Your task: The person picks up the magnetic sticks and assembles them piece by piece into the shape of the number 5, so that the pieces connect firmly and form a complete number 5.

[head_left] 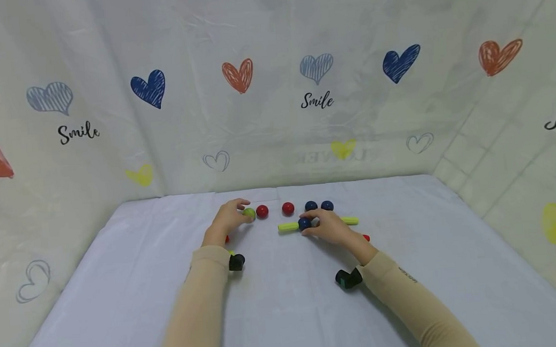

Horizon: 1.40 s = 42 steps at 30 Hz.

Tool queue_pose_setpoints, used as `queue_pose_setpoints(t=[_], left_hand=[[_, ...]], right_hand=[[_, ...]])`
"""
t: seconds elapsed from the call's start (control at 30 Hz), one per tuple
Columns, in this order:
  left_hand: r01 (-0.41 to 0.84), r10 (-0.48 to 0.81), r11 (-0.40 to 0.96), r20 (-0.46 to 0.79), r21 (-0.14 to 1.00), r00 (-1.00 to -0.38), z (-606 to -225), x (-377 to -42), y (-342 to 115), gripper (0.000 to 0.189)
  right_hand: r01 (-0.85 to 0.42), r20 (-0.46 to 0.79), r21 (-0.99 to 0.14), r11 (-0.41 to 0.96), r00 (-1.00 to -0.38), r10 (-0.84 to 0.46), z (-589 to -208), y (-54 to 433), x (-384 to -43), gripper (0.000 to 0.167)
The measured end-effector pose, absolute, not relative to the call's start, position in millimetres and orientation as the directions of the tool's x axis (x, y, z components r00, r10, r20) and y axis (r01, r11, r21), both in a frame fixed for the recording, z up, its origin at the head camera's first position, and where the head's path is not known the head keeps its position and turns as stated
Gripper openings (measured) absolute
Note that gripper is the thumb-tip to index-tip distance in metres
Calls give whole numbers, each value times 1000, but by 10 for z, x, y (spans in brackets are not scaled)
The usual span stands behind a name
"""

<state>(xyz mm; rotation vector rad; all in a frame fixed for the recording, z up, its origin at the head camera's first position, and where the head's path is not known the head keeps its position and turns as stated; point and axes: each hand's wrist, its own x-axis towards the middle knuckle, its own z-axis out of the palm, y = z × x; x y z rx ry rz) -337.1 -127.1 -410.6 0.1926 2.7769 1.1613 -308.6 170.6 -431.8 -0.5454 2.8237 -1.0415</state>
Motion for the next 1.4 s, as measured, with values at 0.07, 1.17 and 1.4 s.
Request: queue_pose_setpoints(t=[0.07,1.17,1.4], left_hand=[[56,155,694,-72,717,-985,-4117,-3367,-1260,53],[66,150,736,-67,673,-986,-4046,-3336,-1242,44],[79,158,749,-61,658,-986,-4042,-3278,-1253,44]], right_hand=[[-295,40,-642,708,-935,-354,-4316,1705,-3088,46],[-275,34,-647,711,-942,-334,-4308,1677,-3075,46],[-269,23,-635,724,-944,-330,-4295,1666,-3068,46]])
